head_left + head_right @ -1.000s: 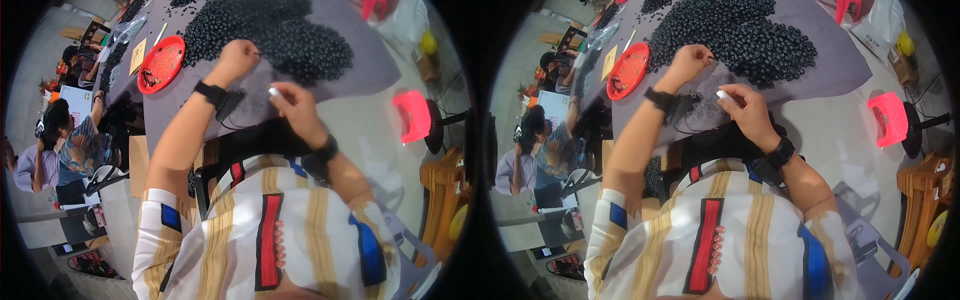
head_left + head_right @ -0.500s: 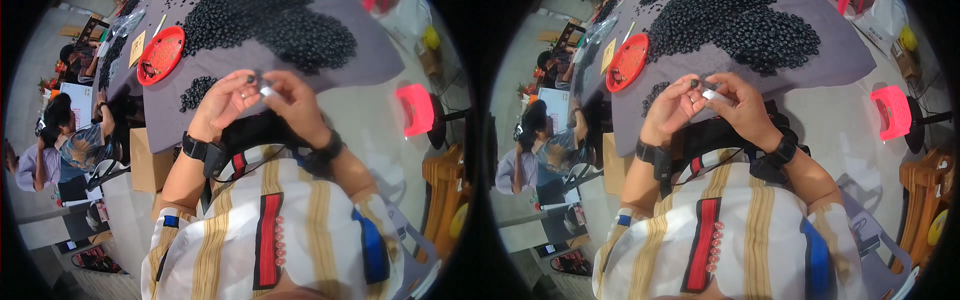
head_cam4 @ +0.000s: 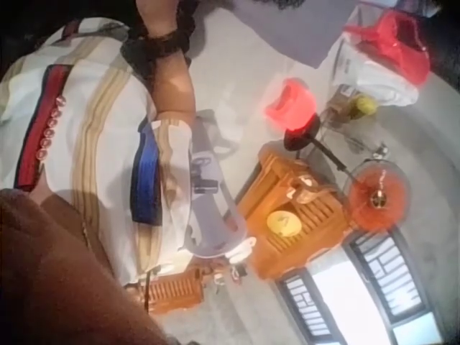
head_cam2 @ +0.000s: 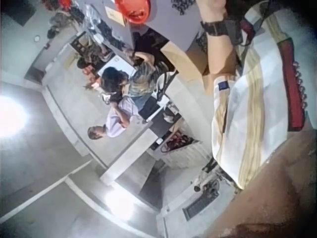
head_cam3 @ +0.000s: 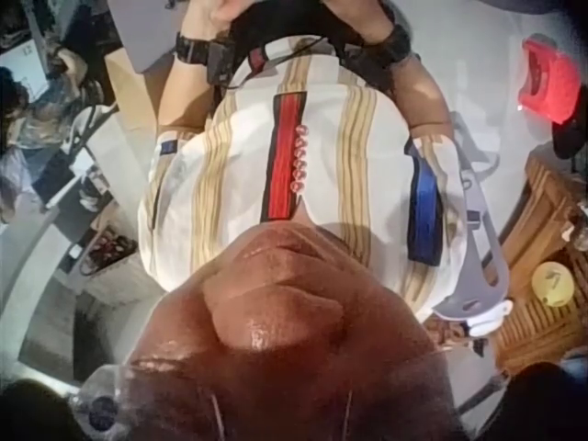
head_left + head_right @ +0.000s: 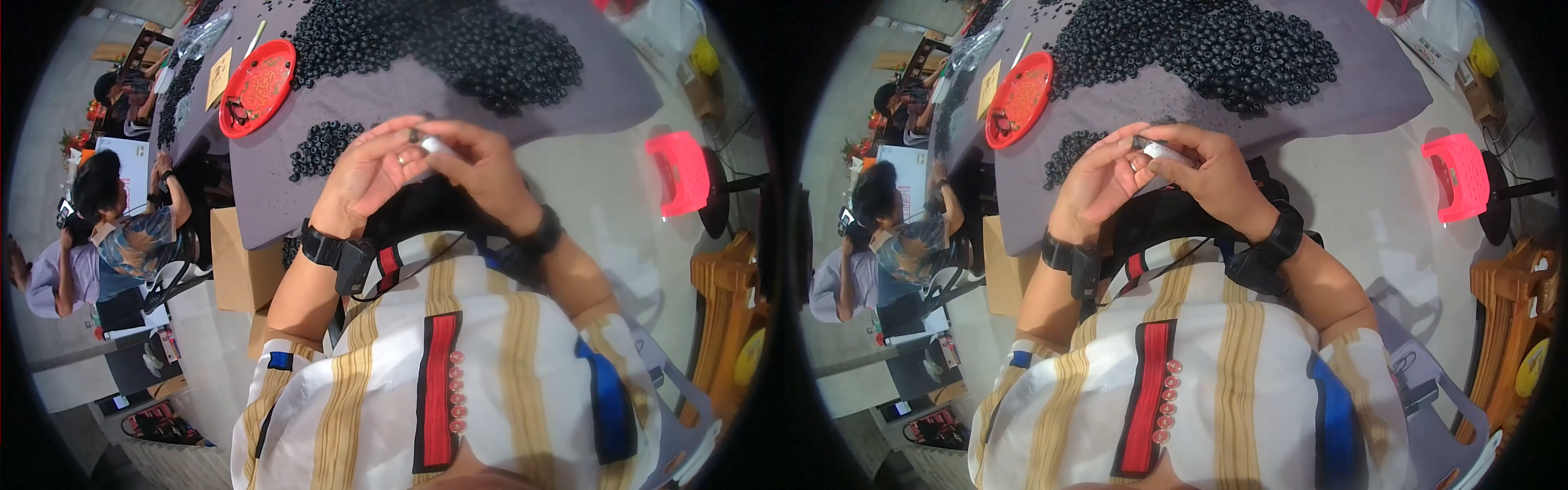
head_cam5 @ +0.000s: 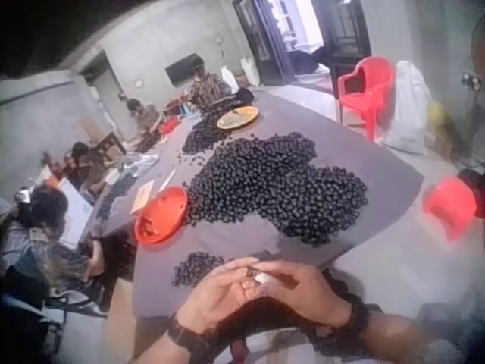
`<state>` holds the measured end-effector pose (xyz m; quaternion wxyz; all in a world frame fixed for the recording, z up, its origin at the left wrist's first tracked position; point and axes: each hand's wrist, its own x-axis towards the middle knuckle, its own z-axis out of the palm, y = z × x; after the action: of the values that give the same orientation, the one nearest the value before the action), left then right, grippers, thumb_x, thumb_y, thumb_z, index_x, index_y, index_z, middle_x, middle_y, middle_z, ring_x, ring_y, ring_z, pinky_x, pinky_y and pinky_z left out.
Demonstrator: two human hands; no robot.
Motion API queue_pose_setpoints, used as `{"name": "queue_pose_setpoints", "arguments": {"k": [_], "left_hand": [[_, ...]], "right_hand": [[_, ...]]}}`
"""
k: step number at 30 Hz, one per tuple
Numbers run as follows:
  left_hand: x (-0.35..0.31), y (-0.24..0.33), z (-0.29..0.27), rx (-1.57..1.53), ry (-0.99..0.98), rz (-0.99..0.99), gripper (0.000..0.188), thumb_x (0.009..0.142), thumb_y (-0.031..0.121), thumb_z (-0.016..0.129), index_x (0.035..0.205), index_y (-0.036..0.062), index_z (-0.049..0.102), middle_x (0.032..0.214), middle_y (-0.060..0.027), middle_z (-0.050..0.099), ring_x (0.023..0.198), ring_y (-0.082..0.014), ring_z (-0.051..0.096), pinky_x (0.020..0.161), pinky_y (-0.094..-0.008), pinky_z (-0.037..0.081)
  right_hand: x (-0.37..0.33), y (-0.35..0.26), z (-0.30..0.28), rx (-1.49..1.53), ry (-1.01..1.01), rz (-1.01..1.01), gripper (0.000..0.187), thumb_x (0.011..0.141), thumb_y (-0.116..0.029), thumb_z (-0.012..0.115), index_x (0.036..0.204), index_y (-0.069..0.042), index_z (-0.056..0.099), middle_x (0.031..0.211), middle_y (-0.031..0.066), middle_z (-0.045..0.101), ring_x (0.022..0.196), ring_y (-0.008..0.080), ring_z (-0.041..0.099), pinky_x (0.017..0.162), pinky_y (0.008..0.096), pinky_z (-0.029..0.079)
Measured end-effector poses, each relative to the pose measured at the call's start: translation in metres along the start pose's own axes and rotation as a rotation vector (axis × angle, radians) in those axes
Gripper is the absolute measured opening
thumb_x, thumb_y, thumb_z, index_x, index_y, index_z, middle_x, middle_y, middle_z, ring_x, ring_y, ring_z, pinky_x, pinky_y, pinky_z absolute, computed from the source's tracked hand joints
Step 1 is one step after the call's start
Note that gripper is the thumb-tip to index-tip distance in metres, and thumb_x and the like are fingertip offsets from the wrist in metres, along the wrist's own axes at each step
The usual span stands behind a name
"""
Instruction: The person picks up a black plastic component and a white tube, applies a substance from the tube onto the component, and then places it back on the table to repeat the process.
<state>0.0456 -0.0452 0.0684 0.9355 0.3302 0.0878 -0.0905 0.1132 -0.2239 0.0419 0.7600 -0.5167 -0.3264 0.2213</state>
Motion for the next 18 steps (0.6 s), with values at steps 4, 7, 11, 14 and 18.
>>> {"name": "queue_pose_setpoints", "arguments": {"k": [4,7,11,14,18], "left_hand": [[-0.0013,-0.0012,0.0053,0.036,0.072,0.025,0.026,0.091,0.004,0.054,0.116,-0.0037,0.058,0.102,-0.0128,0.066,0.089,-0.0199,0.064,0.084,-0.0336,0.054],[-0.0017,-0.0012,0.0070,0.030,0.073,0.034,0.026,0.091,0.004,0.054,0.116,-0.0037,0.058,0.102,-0.0131,0.066,0.089,-0.0202,0.064,0.082,-0.0331,0.054],[-0.0016,-0.0017,0.0017,-0.011,0.014,0.015,0.027,0.091,0.003,0.053,0.117,-0.0040,0.057,0.102,-0.0133,0.066,0.091,-0.0210,0.065,0.081,-0.0325,0.055],[-0.0016,-0.0028,0.0063,0.026,0.069,0.030,0.027,0.092,0.004,0.053,0.117,-0.0041,0.057,0.102,-0.0131,0.065,0.088,-0.0202,0.065,0.079,-0.0314,0.055],[-0.0013,-0.0028,0.0009,0.016,0.057,0.025,0.027,0.092,0.004,0.053,0.118,-0.0041,0.057,0.103,-0.0130,0.065,0.087,-0.0198,0.064,0.079,-0.0314,0.055]], "right_hand": [[-0.0017,-0.0031,-0.0004,-0.008,-0.025,0.058,0.035,0.087,-0.002,0.064,0.121,-0.002,0.058,0.102,0.0007,0.063,0.085,0.0047,0.056,0.069,0.0188,0.045],[-0.0020,-0.0021,0.0011,0.034,-0.028,0.039,0.036,0.087,-0.002,0.064,0.122,-0.002,0.058,0.102,0.0001,0.063,0.083,0.0042,0.056,0.065,0.0174,0.044],[-0.0008,-0.0005,0.0003,0.022,-0.035,0.078,0.036,0.086,-0.001,0.064,0.122,-0.002,0.057,0.103,0.0014,0.064,0.089,0.0067,0.058,0.074,0.0205,0.047],[-0.0008,-0.0001,0.0006,0.042,-0.033,0.060,0.036,0.086,-0.001,0.064,0.121,-0.001,0.057,0.104,0.0024,0.064,0.093,0.0085,0.058,0.081,0.0229,0.048],[-0.0006,0.0009,-0.0017,-0.019,-0.035,0.050,0.035,0.086,0.000,0.064,0.121,0.000,0.058,0.105,0.0037,0.064,0.095,0.0091,0.059,0.083,0.0236,0.048]]}}
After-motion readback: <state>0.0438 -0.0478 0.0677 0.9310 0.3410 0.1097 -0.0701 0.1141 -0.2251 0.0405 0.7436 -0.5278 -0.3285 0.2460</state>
